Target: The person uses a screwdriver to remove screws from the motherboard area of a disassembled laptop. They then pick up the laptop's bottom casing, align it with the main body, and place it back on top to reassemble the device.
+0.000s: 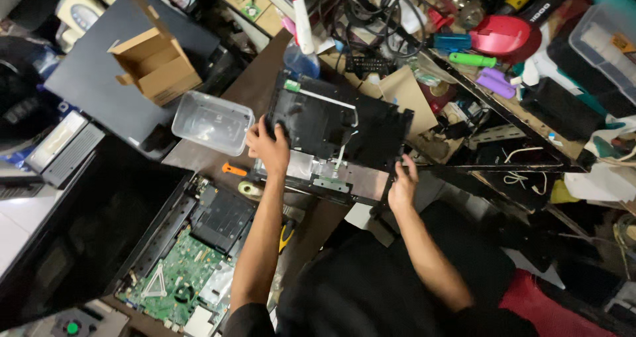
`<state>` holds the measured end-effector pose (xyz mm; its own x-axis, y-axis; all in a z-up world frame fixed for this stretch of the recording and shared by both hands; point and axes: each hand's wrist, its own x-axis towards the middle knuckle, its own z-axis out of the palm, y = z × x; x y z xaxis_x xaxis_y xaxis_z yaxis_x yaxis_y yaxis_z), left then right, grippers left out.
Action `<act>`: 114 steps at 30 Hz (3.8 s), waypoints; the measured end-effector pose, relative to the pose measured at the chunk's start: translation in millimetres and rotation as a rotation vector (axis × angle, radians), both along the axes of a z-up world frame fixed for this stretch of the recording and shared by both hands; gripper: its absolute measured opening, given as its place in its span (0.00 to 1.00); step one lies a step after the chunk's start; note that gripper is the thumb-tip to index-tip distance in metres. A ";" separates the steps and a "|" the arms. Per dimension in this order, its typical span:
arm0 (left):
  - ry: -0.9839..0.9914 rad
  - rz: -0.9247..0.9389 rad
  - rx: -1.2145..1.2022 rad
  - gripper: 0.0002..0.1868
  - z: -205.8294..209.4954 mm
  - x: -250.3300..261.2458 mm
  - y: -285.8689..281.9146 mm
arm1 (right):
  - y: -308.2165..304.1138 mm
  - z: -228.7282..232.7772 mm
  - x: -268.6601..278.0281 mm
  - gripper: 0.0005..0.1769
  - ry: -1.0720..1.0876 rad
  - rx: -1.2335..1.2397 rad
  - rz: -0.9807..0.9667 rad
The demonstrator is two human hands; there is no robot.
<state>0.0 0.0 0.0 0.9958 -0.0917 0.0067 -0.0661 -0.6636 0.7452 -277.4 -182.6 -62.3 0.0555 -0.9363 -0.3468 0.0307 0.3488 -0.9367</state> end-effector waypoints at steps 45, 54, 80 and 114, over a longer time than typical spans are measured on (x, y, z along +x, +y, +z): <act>-0.560 0.533 -0.149 0.15 127.1 -163.6 510.8 | 314.2 159.8 221.4 0.06 -0.403 -0.741 1.217; -0.698 0.504 -0.127 0.15 81.2 -163.7 519.7 | 325.9 136.5 202.2 0.10 -0.397 -0.755 1.230; -0.501 0.444 -0.469 0.10 -90.7 -173.2 531.3 | 287.9 80.8 177.0 0.22 -0.200 -0.949 1.368; 0.330 0.356 -1.174 0.32 79.1 -200.9 526.2 | 213.1 76.9 123.9 0.15 -0.136 -0.278 1.400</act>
